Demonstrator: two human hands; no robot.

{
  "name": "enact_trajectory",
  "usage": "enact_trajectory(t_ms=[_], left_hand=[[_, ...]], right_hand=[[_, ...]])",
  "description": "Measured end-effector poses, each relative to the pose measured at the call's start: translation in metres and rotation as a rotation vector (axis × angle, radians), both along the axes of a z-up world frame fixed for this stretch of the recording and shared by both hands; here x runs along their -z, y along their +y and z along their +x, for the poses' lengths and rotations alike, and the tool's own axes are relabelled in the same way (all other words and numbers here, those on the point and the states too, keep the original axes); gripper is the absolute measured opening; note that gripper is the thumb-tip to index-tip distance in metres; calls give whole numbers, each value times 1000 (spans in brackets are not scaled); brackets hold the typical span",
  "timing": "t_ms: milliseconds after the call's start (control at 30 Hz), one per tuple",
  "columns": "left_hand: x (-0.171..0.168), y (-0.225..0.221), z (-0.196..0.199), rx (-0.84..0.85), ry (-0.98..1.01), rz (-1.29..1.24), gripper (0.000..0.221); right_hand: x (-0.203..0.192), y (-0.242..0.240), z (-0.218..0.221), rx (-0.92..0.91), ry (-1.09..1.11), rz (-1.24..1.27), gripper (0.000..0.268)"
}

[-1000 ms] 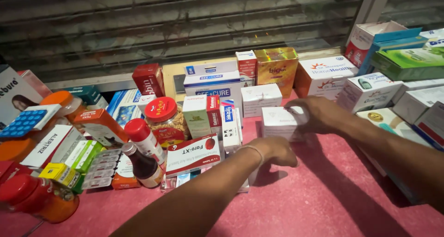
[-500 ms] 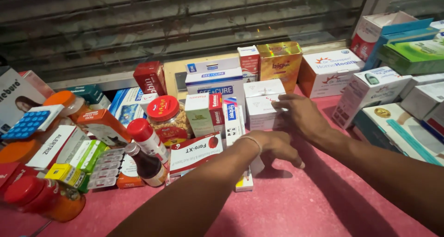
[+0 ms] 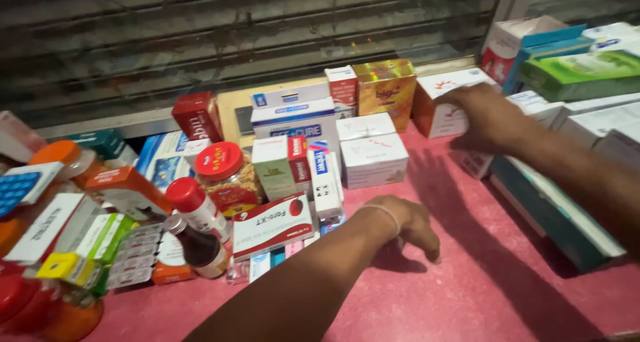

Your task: Organize and sort various medicine boxes and bottles on a pharmacy counter.

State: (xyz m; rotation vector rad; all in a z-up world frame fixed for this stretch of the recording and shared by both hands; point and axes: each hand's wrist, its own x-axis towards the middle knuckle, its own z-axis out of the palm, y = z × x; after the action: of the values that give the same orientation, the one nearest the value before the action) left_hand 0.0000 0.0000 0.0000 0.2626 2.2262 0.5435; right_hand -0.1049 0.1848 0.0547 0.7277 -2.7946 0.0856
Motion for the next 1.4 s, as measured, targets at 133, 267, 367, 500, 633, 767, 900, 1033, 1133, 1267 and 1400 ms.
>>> enact_trajectory(t_ms=[133,267,367,500,633,767,900,1033,1133,1267,1400], left_hand=[[-6,6,-3,167,70,-75,50],[-15,1,6,58,9,-68,50],[-13,-4,8,32,34,-61,51],[-5,-10,23,77,220,-27,57],[16,-25,31,31,329,40,58],[11,-34,30,-67,415,141,62],[-30,-43,48,-271,511,44,49],[-48,-46,71,-334,563,25,35],[-67,-48,93,-338,570,134,33],[-50,-45,86,-295,680,237,25],[-51,-42,85,-261,1004,165,17]], right_hand=[[7,97,-55,-10,122,224,99],[-6,93,-36,55,52,206,75],[-16,78,-26,30,72,108,69],[-41,46,15,5,244,68,75],[-67,17,62,32,240,-28,81],[-45,2,97,329,-181,-300,60],[37,0,124,493,-705,-944,53],[91,-20,157,536,-901,-1179,55],[102,-42,177,501,-682,-1167,60],[88,-69,184,438,-410,-842,68],[93,-85,171,342,-376,-767,65]])
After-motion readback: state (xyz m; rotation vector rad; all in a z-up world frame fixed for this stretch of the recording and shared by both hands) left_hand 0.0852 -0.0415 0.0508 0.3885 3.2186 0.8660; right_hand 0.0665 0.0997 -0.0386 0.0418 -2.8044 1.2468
